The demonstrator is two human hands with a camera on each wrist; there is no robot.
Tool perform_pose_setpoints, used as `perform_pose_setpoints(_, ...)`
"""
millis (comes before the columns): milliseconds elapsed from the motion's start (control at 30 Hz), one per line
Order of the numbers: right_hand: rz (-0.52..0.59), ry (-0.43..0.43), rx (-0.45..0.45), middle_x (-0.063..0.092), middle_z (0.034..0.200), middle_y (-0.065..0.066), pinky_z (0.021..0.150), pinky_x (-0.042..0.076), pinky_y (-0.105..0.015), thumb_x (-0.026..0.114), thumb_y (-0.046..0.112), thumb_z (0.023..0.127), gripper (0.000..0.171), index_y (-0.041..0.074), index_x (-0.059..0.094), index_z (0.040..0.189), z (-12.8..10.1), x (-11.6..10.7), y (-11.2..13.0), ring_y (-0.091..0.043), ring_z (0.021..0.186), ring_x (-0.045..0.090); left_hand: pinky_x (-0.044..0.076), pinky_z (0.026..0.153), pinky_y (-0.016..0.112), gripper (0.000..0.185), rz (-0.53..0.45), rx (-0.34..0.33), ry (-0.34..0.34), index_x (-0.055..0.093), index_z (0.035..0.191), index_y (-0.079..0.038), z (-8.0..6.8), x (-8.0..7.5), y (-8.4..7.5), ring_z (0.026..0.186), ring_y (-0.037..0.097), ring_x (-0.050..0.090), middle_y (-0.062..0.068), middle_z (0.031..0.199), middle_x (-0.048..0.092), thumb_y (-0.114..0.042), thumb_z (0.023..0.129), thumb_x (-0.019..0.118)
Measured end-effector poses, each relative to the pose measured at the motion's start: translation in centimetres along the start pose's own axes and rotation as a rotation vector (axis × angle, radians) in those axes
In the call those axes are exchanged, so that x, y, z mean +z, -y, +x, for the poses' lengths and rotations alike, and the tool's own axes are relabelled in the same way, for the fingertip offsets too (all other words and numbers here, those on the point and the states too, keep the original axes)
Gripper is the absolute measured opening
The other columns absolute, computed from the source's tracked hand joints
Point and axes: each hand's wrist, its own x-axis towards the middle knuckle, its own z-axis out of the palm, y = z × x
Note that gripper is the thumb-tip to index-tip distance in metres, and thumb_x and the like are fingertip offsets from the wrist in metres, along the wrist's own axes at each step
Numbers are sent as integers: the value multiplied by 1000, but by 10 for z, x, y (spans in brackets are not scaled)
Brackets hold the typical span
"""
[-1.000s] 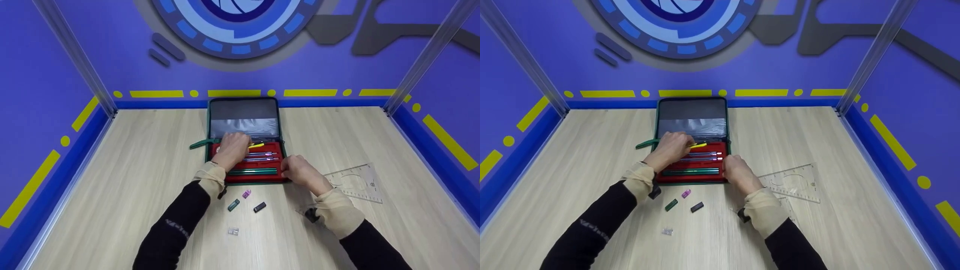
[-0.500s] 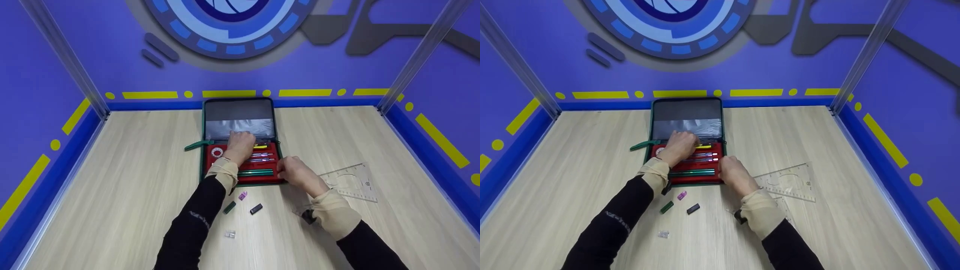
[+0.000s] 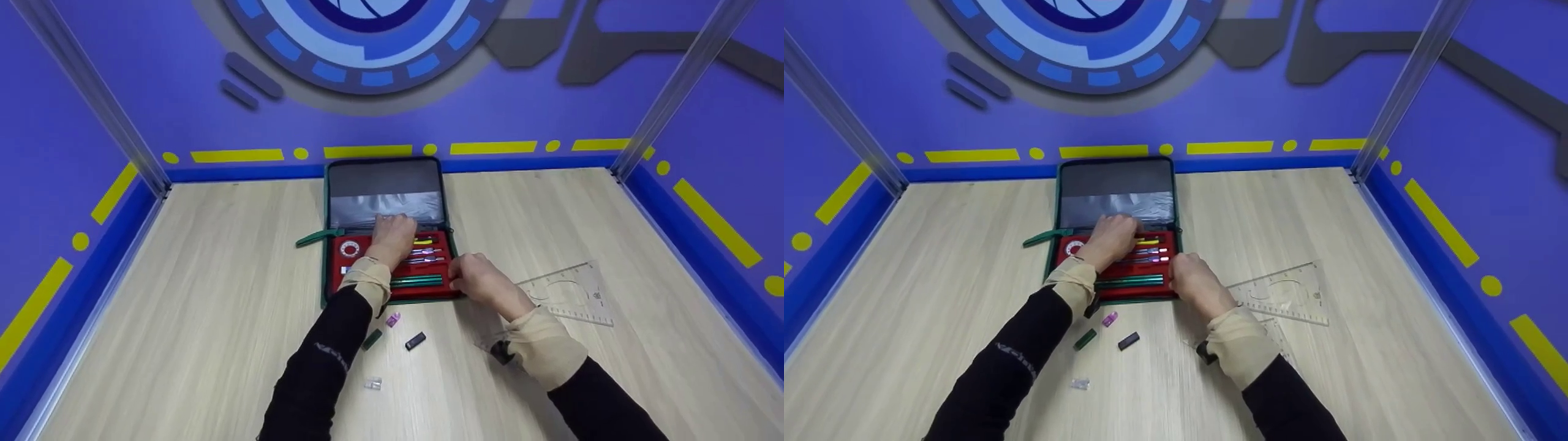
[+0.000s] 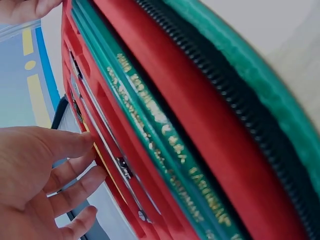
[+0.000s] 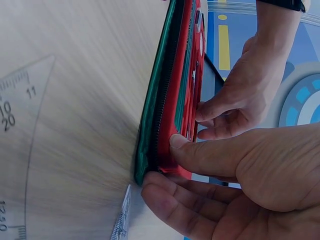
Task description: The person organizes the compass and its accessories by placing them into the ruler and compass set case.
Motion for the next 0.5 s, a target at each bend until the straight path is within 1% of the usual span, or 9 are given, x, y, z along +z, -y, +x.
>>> perform_pose_setpoints(100, -10, -1, -8, 63, 78, -4, 65, 47, -32, 70, -6, 89, 10, 3, 71, 86, 1, 0, 0, -20, 73, 54, 48, 99, 49, 21, 12, 1, -11, 77, 110, -11, -2, 1, 3, 107, 29, 69, 8, 115, 74, -11, 103, 57)
perform_pose_setpoints(233, -32, 6, -8, 64, 79, -4, 65, 47, -32, 71, -5, 91, 9, 4, 71, 86, 2, 0, 1, -20, 74, 54, 52, 94, 47, 20, 13, 5, -18, 78, 104, -10, -6, 2, 7, 102, 29, 70, 8, 110, 75, -12, 104, 58)
perform_pose_setpoints(367, -31, 16, 5, 64, 81, -5, 66, 47, -32, 71, -3, 91, 8, 4, 72, 88, 2, -1, 1, -21, 77, 55, 55, 91, 46, 20, -19, 19, -10, 77, 100, -7, -10, 2, 10, 101, 30, 71, 11, 108, 75, -10, 104, 58)
perform_pose_setpoints(500, -20, 8, 6, 65, 82, -6, 66, 47, -32, 70, -5, 91, 7, 2, 71, 89, 0, -1, 2, -21, 77, 54, 57, 86, 45, 17, -55, 31, -22, 77, 99, -6, -14, 0, 14, 99, 30, 71, 12, 106, 75, -5, 101, 60)
